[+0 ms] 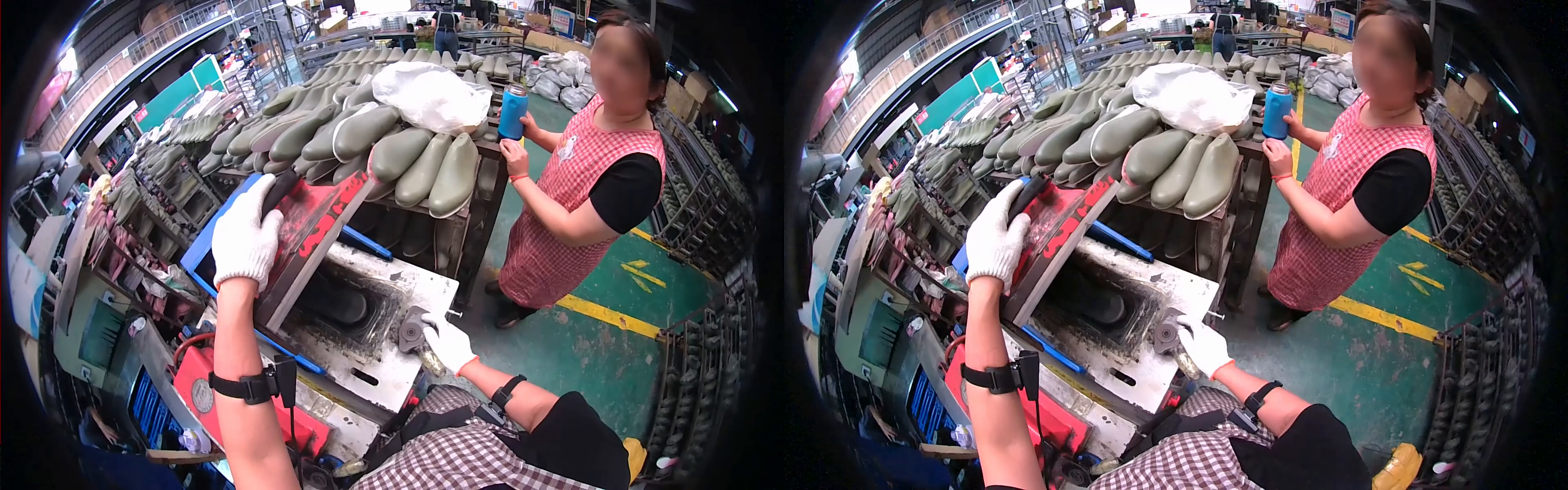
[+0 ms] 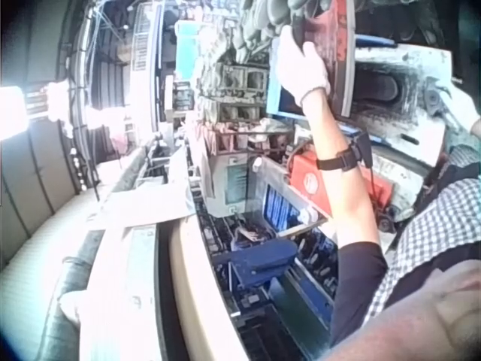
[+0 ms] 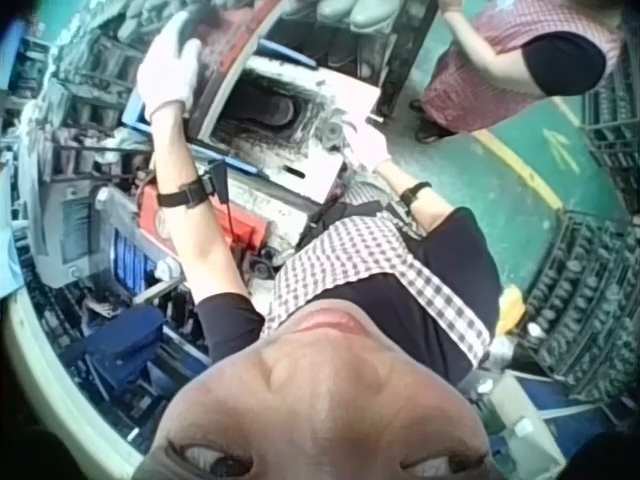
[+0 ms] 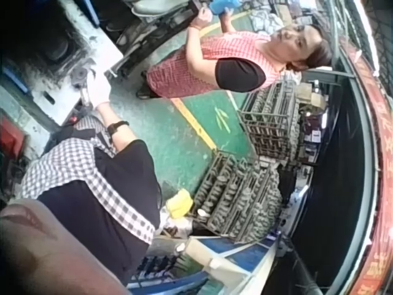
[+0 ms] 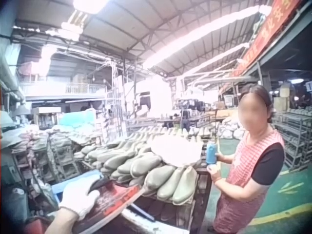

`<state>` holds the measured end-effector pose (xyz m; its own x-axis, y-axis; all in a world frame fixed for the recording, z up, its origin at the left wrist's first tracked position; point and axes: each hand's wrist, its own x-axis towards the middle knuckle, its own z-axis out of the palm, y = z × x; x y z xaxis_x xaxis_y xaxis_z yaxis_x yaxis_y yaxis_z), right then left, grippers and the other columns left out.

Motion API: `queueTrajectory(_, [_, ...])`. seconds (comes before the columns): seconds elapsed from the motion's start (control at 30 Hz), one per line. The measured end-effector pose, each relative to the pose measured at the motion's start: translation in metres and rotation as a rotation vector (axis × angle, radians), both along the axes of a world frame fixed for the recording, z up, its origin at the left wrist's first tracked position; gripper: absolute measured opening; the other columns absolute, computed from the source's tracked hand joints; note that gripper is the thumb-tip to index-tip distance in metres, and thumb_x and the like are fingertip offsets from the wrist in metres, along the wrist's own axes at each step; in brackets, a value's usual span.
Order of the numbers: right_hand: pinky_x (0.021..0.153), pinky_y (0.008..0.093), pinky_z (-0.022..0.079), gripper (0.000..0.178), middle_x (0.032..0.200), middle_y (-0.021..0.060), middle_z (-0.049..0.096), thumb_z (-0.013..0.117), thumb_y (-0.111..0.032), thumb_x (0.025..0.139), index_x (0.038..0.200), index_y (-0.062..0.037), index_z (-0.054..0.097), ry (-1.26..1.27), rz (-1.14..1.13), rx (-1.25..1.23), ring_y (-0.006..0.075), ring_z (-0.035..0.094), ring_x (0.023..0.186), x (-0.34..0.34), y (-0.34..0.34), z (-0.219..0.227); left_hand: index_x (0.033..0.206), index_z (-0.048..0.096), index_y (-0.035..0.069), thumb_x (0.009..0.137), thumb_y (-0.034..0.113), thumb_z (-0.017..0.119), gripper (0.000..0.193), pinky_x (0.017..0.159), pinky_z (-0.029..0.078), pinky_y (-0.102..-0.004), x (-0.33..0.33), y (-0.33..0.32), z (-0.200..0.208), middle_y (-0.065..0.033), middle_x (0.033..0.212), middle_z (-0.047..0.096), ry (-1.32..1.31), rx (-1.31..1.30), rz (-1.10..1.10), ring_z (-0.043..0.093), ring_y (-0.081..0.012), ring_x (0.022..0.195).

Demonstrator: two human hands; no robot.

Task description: Operate a heating/pressing machine for shoe components on an assembly line.

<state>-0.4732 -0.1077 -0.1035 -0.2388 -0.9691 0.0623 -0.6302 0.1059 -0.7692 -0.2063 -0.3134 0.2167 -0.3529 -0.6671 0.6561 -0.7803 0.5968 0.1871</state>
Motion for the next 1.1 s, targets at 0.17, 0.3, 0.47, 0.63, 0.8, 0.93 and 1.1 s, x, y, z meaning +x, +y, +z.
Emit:
queueTrajectory(0.17, [0.095,0.0427,0.054,0.035,0.121,0.0152,0.072,0.055,-0.036,0.103,0.133,-0.0194,0.062,-0.025,-0.018,-0.039,0.0353,0.069,0.109,0.0,0.0,-0.003,0.136,0.063,0.015,0.088,0.022,0.068,0.049,0.1,0.052,-0.0438,0.001,0.0,-0.002,-0.0161,0.124,0.07,0.012,0.043,0.024,0.067,-0.0365,0.113])
queueTrajectory(0.3, [0.092,0.0437,0.055,0.035,0.117,0.0148,0.073,0.055,-0.035,0.103,0.134,-0.0208,0.062,0.01,-0.012,-0.018,0.0343,0.071,0.106,0.001,0.001,0.004,0.137,0.063,0.017,0.087,0.021,0.07,0.05,0.098,0.053,-0.044,-0.001,0.001,0.001,-0.0162,0.121,0.071,0.012,0.05,0.028,0.068,-0.0368,0.11])
queueTrajectory(0.47, [0.088,0.045,0.056,0.034,0.112,0.0147,0.074,0.051,-0.037,0.103,0.128,-0.0186,0.066,0.1,0.06,0.101,0.0347,0.072,0.101,-0.008,-0.015,0.034,0.136,0.063,0.016,0.087,0.021,0.07,0.05,0.097,0.053,-0.0436,-0.002,0.003,0.002,-0.0152,0.119,0.071,0.001,0.074,0.06,0.068,-0.036,0.108])
queueTrajectory(0.63, [0.098,0.0469,0.052,0.038,0.114,0.0169,0.073,0.051,-0.035,0.1,0.126,-0.0129,0.068,0.292,0.233,-0.001,0.0368,0.069,0.108,-0.002,-0.069,0.068,0.137,0.062,0.016,0.088,0.019,0.07,0.05,0.096,0.054,-0.0436,-0.001,0.002,-0.001,-0.0156,0.118,0.071,-0.001,0.002,0.004,0.069,-0.0365,0.107])
queueTrajectory(0.8, [0.103,0.0481,0.049,0.063,0.123,0.0252,0.061,0.07,-0.038,0.088,0.142,-0.0087,0.058,0.207,0.283,-0.153,0.0415,0.061,0.117,0.062,-0.138,0.077,0.137,0.062,0.015,0.088,0.019,0.07,0.05,0.095,0.054,-0.0435,-0.001,0.004,0.001,-0.0155,0.119,0.071,-0.009,0.038,0.036,0.069,-0.0365,0.106])
queueTrajectory(0.93, [0.1,0.0547,0.048,0.094,0.145,0.0276,0.051,0.081,-0.049,0.076,0.154,-0.0132,0.045,0.442,0.323,-0.112,0.044,0.056,0.123,0.124,-0.177,0.065,0.137,0.062,0.016,0.088,0.021,0.07,0.05,0.096,0.054,-0.0437,-0.001,0.006,0.001,-0.0157,0.119,0.071,-0.021,0.022,0.043,0.068,-0.0367,0.107])
queueTrajectory(1.1, [0.093,0.0477,0.049,0.089,0.127,0.018,0.061,0.073,-0.041,0.079,0.158,-0.0189,0.039,0.717,0.382,0.08,0.0359,0.061,0.116,0.151,-0.201,0.038,0.138,0.061,0.017,0.088,0.024,0.067,0.051,0.097,0.054,-0.0451,0.001,0.007,0.003,-0.0161,0.123,0.07,-0.049,-0.022,0.012,0.067,-0.0368,0.111])
